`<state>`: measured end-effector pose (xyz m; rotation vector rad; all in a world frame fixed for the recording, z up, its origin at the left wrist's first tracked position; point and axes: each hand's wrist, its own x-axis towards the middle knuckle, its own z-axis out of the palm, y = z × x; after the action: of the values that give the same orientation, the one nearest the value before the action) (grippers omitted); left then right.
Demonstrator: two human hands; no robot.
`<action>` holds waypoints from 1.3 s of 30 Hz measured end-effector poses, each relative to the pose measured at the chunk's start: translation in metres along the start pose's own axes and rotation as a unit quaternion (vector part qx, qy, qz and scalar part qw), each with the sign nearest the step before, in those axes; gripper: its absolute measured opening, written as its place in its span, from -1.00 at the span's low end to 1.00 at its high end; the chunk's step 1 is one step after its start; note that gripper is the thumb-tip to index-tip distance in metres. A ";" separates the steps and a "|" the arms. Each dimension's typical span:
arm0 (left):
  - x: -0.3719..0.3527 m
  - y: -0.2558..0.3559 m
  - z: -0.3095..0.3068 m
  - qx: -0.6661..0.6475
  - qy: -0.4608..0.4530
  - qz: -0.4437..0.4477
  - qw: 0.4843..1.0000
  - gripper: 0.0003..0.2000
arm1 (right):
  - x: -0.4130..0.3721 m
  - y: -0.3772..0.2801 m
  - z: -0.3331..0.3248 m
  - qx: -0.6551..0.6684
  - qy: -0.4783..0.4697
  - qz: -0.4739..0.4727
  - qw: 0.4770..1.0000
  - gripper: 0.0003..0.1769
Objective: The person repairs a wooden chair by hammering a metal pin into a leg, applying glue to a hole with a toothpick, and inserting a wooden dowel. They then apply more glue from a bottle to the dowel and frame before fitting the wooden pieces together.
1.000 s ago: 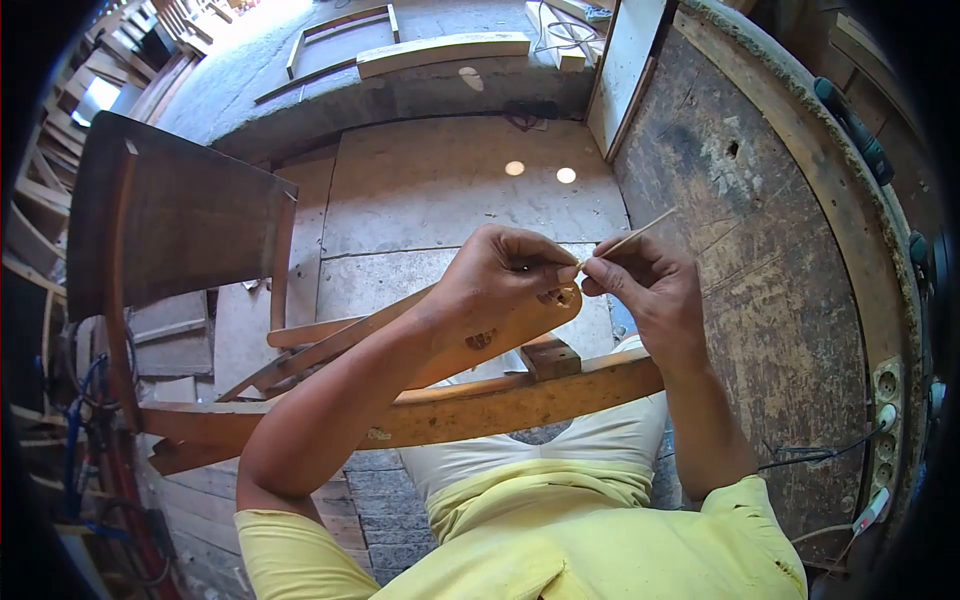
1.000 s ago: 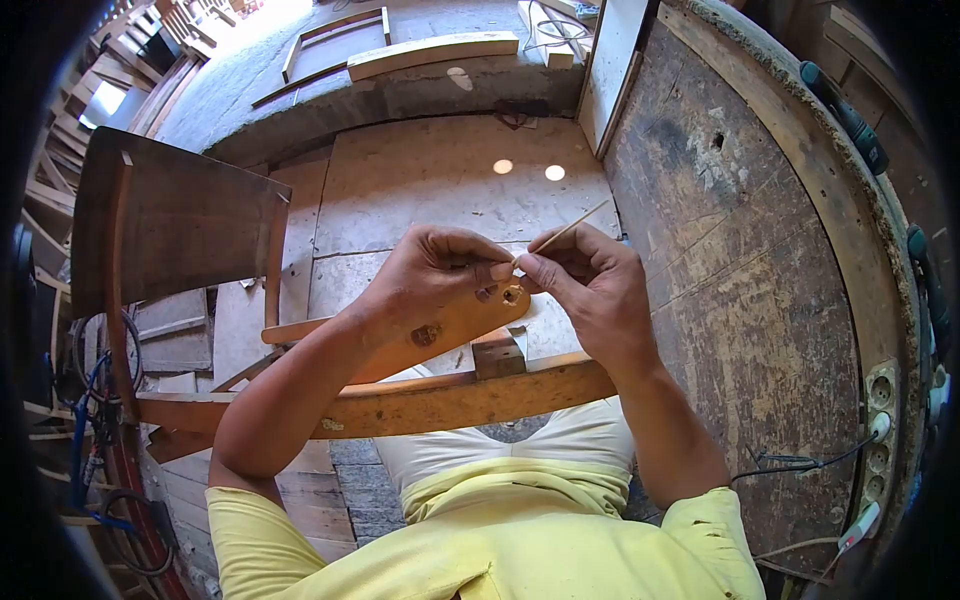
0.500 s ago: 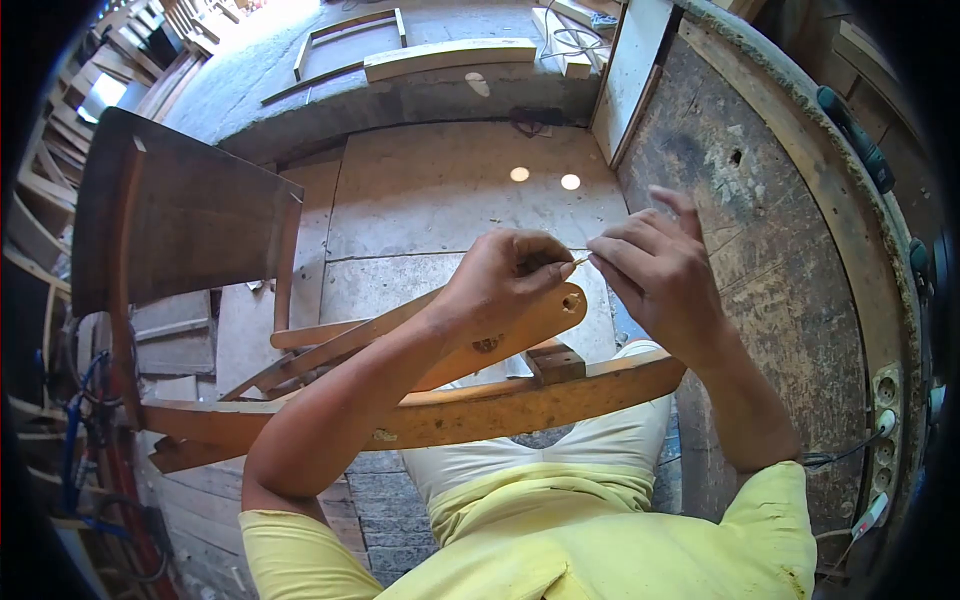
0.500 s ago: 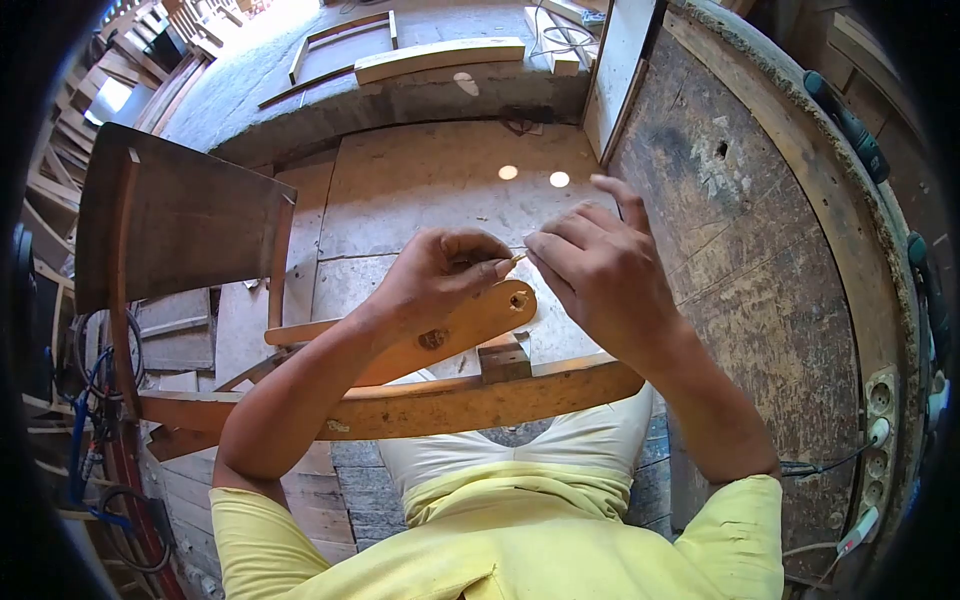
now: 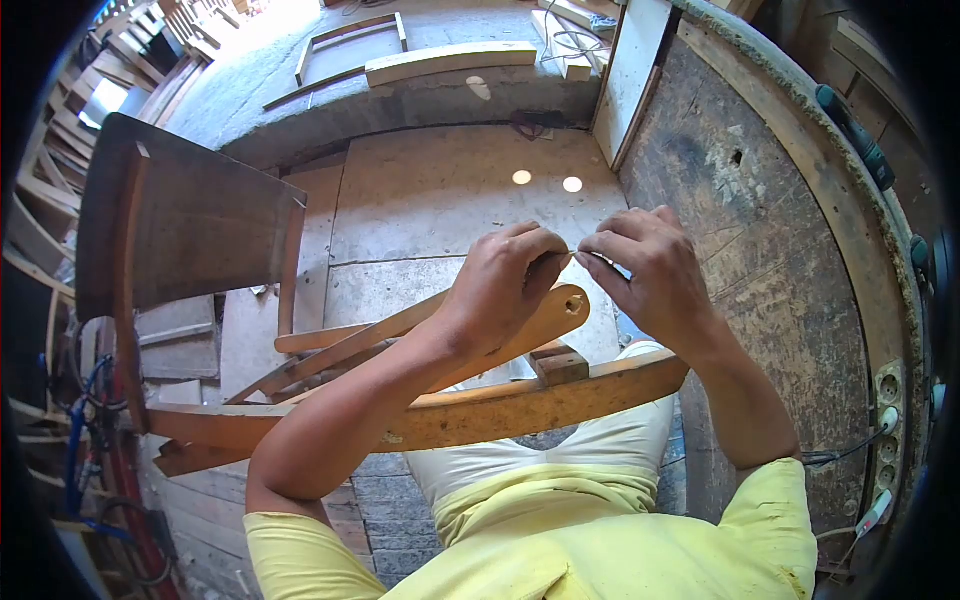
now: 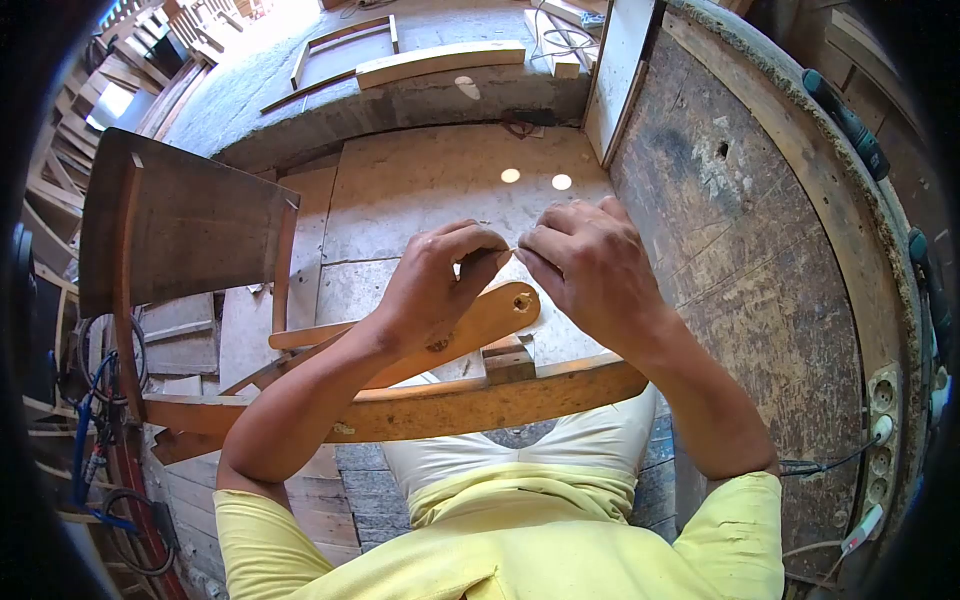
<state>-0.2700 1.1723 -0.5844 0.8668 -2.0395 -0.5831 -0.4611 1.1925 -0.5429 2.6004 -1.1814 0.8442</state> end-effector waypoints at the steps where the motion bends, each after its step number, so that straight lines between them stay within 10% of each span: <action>1: 0.000 0.001 0.000 0.008 0.009 0.007 1.000 -0.91 | 0.001 -0.001 0.000 -0.003 0.005 0.003 1.000 -0.90; 15: 0.003 -0.001 -0.006 0.021 0.047 -0.016 0.999 -0.90 | 0.009 -0.022 0.015 -0.124 0.076 0.035 0.989 -0.91; 21: 0.009 0.011 -0.024 -0.100 -0.064 -0.003 0.993 -0.90 | 0.014 0.020 -0.017 0.244 -0.051 0.070 0.966 -0.81; 24: 0.003 0.020 -0.019 -0.246 -0.106 -0.025 0.963 -0.90 | 0.003 0.033 -0.018 0.568 -0.174 0.111 0.797 -0.80; 33: 0.002 0.021 -0.009 -0.366 -0.060 -0.123 0.921 -0.84 | -0.020 -0.004 0.008 0.494 0.057 0.206 0.843 -0.75; 35: 0.000 0.021 -0.009 -0.384 -0.048 -0.118 0.914 -0.84 | -0.024 -0.001 0.010 0.803 -0.032 0.288 0.521 -0.74; 36: 0.000 0.021 -0.011 -0.380 -0.021 -0.103 0.919 -0.85 | -0.027 0.000 0.015 0.843 -0.039 0.280 0.458 -0.73; 37: 0.000 0.020 -0.013 -0.376 0.007 -0.087 0.923 -0.86 | -0.027 -0.001 0.014 0.842 -0.037 0.280 0.459 -0.73; 39: 0.002 0.014 -0.017 -0.379 0.017 -0.084 0.921 -0.87 | -0.024 -0.008 0.011 0.560 0.065 0.326 0.759 -0.73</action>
<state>-0.2621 1.1785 -0.5654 0.5620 -1.5036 -1.3262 -0.4632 1.2092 -0.5646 2.6759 -2.0114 2.4875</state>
